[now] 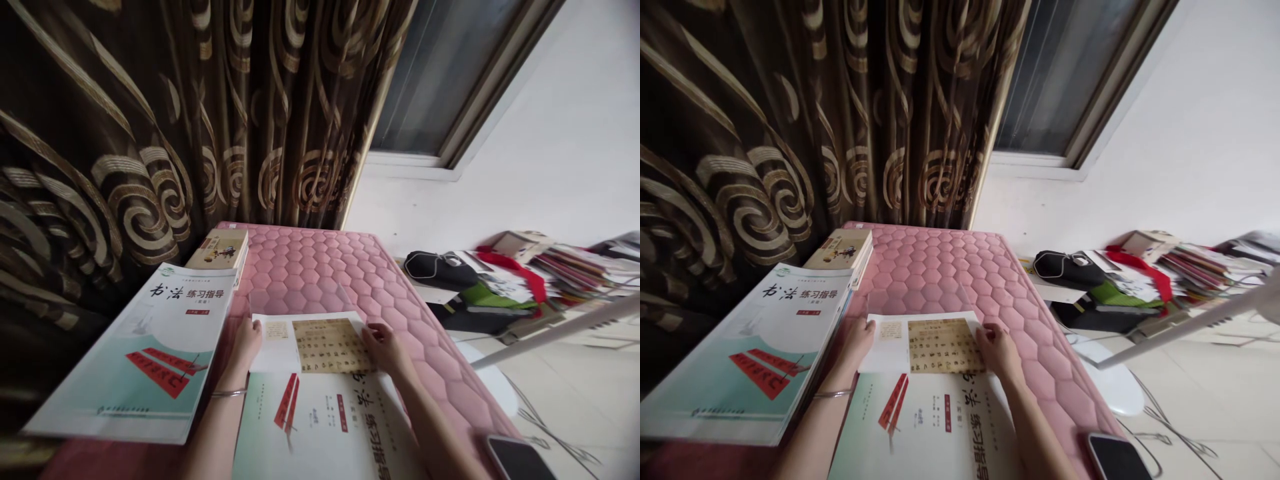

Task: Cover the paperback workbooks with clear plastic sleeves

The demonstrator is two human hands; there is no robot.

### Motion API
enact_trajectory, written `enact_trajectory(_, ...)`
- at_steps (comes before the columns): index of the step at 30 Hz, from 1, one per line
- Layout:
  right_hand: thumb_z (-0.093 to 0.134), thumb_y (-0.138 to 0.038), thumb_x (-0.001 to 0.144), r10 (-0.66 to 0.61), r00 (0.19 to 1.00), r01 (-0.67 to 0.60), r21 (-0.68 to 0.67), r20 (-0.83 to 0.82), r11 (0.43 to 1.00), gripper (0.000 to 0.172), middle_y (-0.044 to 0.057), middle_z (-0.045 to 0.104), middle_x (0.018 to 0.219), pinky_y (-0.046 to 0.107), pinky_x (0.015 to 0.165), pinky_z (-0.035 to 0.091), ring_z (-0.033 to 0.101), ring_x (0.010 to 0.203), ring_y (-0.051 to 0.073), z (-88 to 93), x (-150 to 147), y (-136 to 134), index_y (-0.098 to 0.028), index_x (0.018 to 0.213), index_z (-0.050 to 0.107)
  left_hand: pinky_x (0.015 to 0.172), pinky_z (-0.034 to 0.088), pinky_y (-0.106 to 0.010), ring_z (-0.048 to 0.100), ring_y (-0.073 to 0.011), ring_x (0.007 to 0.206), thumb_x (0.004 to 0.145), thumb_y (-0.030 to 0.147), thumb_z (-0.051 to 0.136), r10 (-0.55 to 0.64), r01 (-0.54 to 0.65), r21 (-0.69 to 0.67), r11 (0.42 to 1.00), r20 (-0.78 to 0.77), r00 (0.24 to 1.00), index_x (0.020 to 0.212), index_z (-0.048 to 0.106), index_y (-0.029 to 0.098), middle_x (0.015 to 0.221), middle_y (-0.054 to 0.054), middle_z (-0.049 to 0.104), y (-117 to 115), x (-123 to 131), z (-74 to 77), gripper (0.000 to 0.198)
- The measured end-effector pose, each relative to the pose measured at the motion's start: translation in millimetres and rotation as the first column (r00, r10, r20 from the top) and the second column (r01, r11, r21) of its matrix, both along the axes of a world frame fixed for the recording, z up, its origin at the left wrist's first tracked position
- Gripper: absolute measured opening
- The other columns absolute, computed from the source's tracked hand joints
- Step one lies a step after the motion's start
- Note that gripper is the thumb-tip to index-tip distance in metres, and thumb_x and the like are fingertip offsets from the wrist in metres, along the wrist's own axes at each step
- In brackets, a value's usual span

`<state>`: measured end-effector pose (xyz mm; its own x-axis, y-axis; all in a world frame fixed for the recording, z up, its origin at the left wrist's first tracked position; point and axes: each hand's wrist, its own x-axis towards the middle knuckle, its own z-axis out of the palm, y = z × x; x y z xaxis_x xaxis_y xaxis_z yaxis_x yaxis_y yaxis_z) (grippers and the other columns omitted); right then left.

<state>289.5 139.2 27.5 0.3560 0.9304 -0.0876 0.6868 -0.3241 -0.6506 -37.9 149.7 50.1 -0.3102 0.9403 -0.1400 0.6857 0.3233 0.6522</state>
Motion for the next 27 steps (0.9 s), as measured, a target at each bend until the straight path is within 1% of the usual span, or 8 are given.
enact_trajectory(2, 0.053, -0.041, 0.084, -0.002, 0.998, 0.001, -0.029, -0.057, 1.0, 0.035, 0.007, 0.073, 0.088, 0.025, 0.064, 0.047, 0.068, 0.077, 0.018, 3.0, 1, 4, -0.017, 0.103, 0.068, 0.057, 0.035, -0.025, 0.057, -0.0161, 0.065, 0.088, 0.017, 0.042, -0.001, 0.001, 0.006, 1.0, 0.002, 1.0, 0.079, 0.059, 0.013, 0.076, -0.012, 0.066, 0, 0, -0.1, 0.02)
enact_trajectory(4, 0.053, -0.041, 0.083, -0.002, 0.998, -0.002, -0.048, -0.069, 0.999, 0.031, 0.007, 0.074, 0.086, 0.025, 0.063, 0.046, 0.068, 0.078, 0.019, 7.9, 1, 5, -0.017, 0.095, 0.069, 0.057, 0.035, -0.025, 0.058, -0.0163, 0.065, 0.088, 0.017, 0.042, -0.004, 0.004, 0.016, 1.0, -0.001, 1.0, 0.077, 0.059, 0.013, 0.074, -0.011, 0.066, 0, -1, -1.4, 0.021)
enact_trajectory(7, 0.052, -0.041, 0.084, -0.006, 0.999, 0.004, -0.072, -0.035, 0.997, 0.03, 0.007, 0.073, 0.081, 0.025, 0.062, 0.045, 0.068, 0.078, 0.02, 16.0, 1, 6, -0.016, 0.085, 0.069, 0.058, 0.035, -0.026, 0.059, -0.017, 0.066, 0.088, 0.017, 0.042, -0.016, 0.016, 0.03, 0.999, -0.011, 1.0, 0.075, 0.059, 0.014, 0.071, -0.01, 0.065, 1, -1, -3.6, 0.022)
enact_trajectory(11, 0.051, -0.042, 0.085, 0.012, 1.0, -0.011, -0.114, 0.007, 0.993, 0.032, 0.007, 0.071, 0.073, 0.025, 0.057, 0.042, 0.066, 0.071, 0.02, 23.5, 1, 12, -0.016, 0.075, 0.068, 0.057, 0.035, -0.026, 0.059, -0.0172, 0.066, 0.087, 0.017, 0.043, -0.007, 0.007, 0.026, 1.0, -0.018, 1.0, 0.075, 0.06, 0.014, 0.072, -0.012, 0.067, 2, -1, -3.6, 0.021)
enact_trajectory(17, 0.062, -0.038, 0.079, 0.016, 1.0, -0.014, -0.168, 0.015, 0.986, 0.03, 0.005, 0.064, 0.058, 0.025, 0.051, 0.036, 0.061, 0.063, 0.019, 29.9, 3, 31, -0.018, 0.056, 0.063, 0.057, 0.034, -0.025, 0.058, -0.0171, 0.067, 0.086, 0.016, 0.044, 0.006, -0.006, 0.019, 1.0, -0.025, 1.0, 0.071, 0.06, 0.014, 0.072, -0.012, 0.066, 3, -1, -1.8, 0.022)
enact_trajectory(22, 0.066, -0.034, 0.074, 0.009, 1.0, -0.014, -0.187, -0.024, 0.982, 0.024, 0.004, 0.064, 0.057, 0.025, 0.05, 0.038, 0.061, 0.061, 0.018, 34.5, 2, 40, -0.018, 0.057, 0.064, 0.056, 0.034, -0.025, 0.057, -0.0168, 0.065, 0.085, 0.015, 0.044, 0.017, -0.017, 0.005, 1.0, -0.02, 1.0, 0.073, 0.061, 0.013, 0.071, -0.011, 0.066, 3, 0, -0.1, 0.021)
enact_trajectory(25, 0.067, -0.032, 0.073, 0.003, 0.999, -0.013, -0.2, -0.048, 0.98, 0.02, 0.003, 0.062, 0.054, 0.025, 0.048, 0.038, 0.059, 0.056, 0.017, 35.7, 2, 44, -0.018, 0.058, 0.064, 0.055, 0.034, -0.026, 0.057, -0.0167, 0.064, 0.085, 0.015, 0.045, 0.027, -0.027, 0.006, 1.0, -0.013, 1.0, 0.078, 0.063, 0.011, 0.071, -0.011, 0.066, 2, 0, 1.0, 0.019)
enact_trajectory(27, 0.068, -0.032, 0.072, 0.003, 0.999, -0.014, -0.213, -0.053, 0.977, 0.021, 0.003, 0.059, 0.05, 0.025, 0.046, 0.038, 0.057, 0.052, 0.017, 35.1, 3, 47, -0.018, 0.057, 0.063, 0.054, 0.034, -0.026, 0.057, -0.0167, 0.061, 0.084, 0.016, 0.045, 0.036, -0.036, -0.001, 0.999, 0.023, 0.999, 0.082, 0.064, 0.01, 0.069, -0.01, 0.065, 1, 0, 0.9, 0.02)
